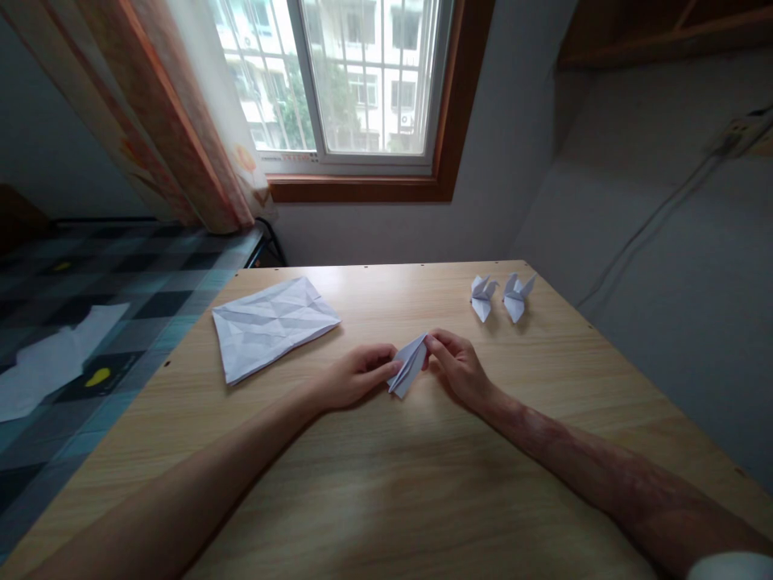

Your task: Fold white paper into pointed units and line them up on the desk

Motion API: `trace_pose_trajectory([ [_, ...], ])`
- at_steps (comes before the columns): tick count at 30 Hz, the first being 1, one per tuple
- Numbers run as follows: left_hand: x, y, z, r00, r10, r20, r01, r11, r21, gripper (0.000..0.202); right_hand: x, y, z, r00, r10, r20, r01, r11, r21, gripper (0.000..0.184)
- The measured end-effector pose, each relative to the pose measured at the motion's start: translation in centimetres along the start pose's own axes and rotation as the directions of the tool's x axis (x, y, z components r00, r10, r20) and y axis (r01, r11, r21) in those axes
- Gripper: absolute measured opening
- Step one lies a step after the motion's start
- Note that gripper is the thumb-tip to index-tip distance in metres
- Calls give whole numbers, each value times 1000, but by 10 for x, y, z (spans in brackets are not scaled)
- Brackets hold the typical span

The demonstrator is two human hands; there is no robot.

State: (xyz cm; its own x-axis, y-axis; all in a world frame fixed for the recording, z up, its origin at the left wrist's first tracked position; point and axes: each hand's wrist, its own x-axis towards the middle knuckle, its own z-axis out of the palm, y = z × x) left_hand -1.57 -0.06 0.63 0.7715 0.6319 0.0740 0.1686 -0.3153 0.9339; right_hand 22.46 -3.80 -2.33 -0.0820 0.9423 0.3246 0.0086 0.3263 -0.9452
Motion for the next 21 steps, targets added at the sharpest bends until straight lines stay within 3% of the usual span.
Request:
trace_pose_trajectory([
  [6, 1, 3, 5, 998, -8, -66, 7, 1000, -22, 48, 0, 5, 2, 1000, 19, -21, -19, 1000, -24, 52],
  [11, 2, 1, 6, 990, -13, -137, 3, 998, -70, 45, -2, -2, 4, 996, 17, 86, -11, 997, -74, 51],
  [16, 2, -4, 7, 991, -54, -121, 34, 986, -161, 42, -3, -6, 3, 992, 36, 117, -25, 995, -98, 46],
  [21, 1, -2, 10, 990, -84, -113, 58, 976, -212, 41, -3, -9, 2, 990, -4, 140, 21, 993, -118, 54],
])
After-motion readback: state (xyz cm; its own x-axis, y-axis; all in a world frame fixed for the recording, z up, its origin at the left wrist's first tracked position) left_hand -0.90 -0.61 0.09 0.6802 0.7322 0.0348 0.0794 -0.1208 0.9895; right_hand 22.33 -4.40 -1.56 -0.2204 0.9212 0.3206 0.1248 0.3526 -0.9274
